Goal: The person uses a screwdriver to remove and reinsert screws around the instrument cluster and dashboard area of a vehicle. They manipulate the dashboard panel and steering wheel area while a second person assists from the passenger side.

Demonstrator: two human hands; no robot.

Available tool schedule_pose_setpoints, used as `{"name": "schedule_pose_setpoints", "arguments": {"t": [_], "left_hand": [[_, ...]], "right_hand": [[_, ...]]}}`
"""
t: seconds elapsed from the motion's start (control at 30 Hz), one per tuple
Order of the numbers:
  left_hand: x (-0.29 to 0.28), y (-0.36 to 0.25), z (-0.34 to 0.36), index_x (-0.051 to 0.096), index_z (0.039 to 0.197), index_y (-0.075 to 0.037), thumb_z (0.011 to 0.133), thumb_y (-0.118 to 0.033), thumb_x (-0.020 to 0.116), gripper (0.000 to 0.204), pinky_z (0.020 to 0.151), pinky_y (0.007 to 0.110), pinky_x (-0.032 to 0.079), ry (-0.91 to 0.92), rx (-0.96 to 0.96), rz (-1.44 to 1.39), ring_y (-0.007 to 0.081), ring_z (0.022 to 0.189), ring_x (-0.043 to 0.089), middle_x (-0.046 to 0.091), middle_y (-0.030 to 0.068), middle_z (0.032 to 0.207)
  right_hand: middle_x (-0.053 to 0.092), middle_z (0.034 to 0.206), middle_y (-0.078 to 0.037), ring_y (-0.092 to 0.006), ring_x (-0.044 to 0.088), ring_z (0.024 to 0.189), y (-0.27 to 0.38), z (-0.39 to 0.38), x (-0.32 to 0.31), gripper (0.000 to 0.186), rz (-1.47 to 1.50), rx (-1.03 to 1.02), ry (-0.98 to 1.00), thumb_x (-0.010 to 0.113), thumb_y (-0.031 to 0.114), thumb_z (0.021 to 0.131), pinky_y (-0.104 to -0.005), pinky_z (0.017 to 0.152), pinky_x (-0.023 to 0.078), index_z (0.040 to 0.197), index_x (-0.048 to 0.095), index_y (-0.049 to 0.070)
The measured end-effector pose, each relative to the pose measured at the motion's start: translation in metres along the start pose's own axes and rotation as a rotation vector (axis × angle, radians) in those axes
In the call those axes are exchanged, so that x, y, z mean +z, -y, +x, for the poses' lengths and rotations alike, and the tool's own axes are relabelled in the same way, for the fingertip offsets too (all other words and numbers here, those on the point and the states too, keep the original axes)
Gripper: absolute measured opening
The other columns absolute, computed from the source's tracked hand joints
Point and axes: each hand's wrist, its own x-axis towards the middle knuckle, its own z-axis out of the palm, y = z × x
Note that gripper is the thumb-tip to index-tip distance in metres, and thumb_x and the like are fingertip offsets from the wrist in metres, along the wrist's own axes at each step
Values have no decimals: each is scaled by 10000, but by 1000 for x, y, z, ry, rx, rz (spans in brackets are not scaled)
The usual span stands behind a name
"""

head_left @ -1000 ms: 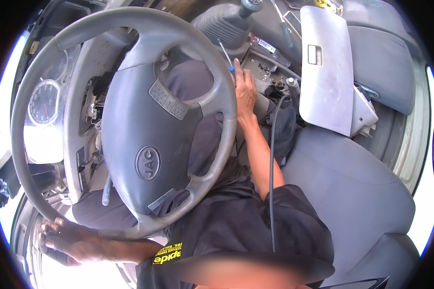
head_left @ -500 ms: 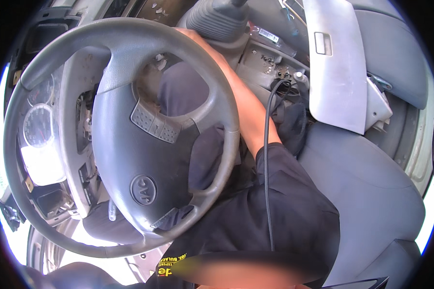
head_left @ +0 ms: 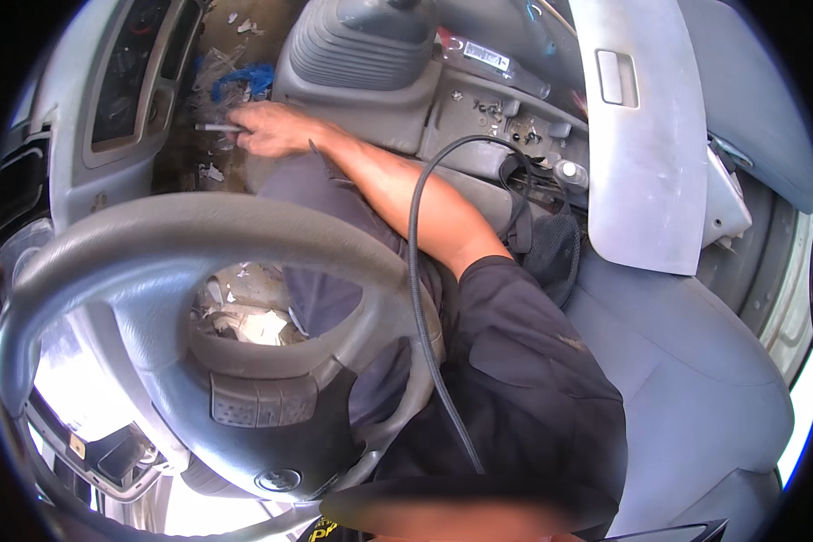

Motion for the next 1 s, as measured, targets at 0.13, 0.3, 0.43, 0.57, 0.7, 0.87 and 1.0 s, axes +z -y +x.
{"name": "schedule_pose_setpoints", "arguments": {"t": [0.13,0.3,0.43,0.57,0.7,0.87,1.0], "left_hand": [[9,11,52,636,1154,-21,1024,-97,641,150,994,389,540,119,127,99,274,1013,704,679,168,1102],[19,13,98,636,1153,-26,1005,-90,656,162,1003,396,530,230,291,203,282,1010,705,678,174,1091],[27,2,121,637,1153,-30,991,-84,668,174,1010,402,521,367,496,266,289,1008,706,677,179,1083],[19,-28,128,654,1130,-49,998,-128,668,154,973,401,524,806,363,180,267,961,711,689,154,1024],[21,-7,111,672,1078,-69,1019,-259,682,199,920,383,531,671,-76,-38,206,898,707,693,88,935],[38,4,129,658,1057,-78,976,-397,778,350,906,358,534,608,-360,-282,179,914,701,698,72,938],[61,8,110,653,1038,-64,945,-410,810,392,913,364,533,435,-238,-363,174,936,697,707,70,953]], "right_hand": [[727,1001,-280,-479,698,1002,1,-3,-1,276,-35,42,71,580,204,995,-556,896,543,1108,702,-16],[730,1034,-308,-495,705,1007,6,3,-11,303,-2,164,-39,605,232,992,-567,890,544,1092,719,-30],[729,976,-308,-488,711,998,12,4,-8,301,104,323,-196,631,260,959,-556,892,550,1025,735,-15],[734,926,-289,-482,718,938,30,-3,-15,256,151,205,-124,634,219,922,-548,856,559,988,742,-4],[733,901,-277,-468,720,893,47,-9,-29,231,134,167,-135,639,197,899,-547,829,561,974,743,4],[741,863,-234,-451,725,854,59,-19,-42,195,95,-17,-295,665,187,874,-534,804,576,915,715,3],[740,845,-213,-438,729,843,62,-21,-42,185,105,-84,-349,677,192,870,-525,796,581,894,706,11]]}}
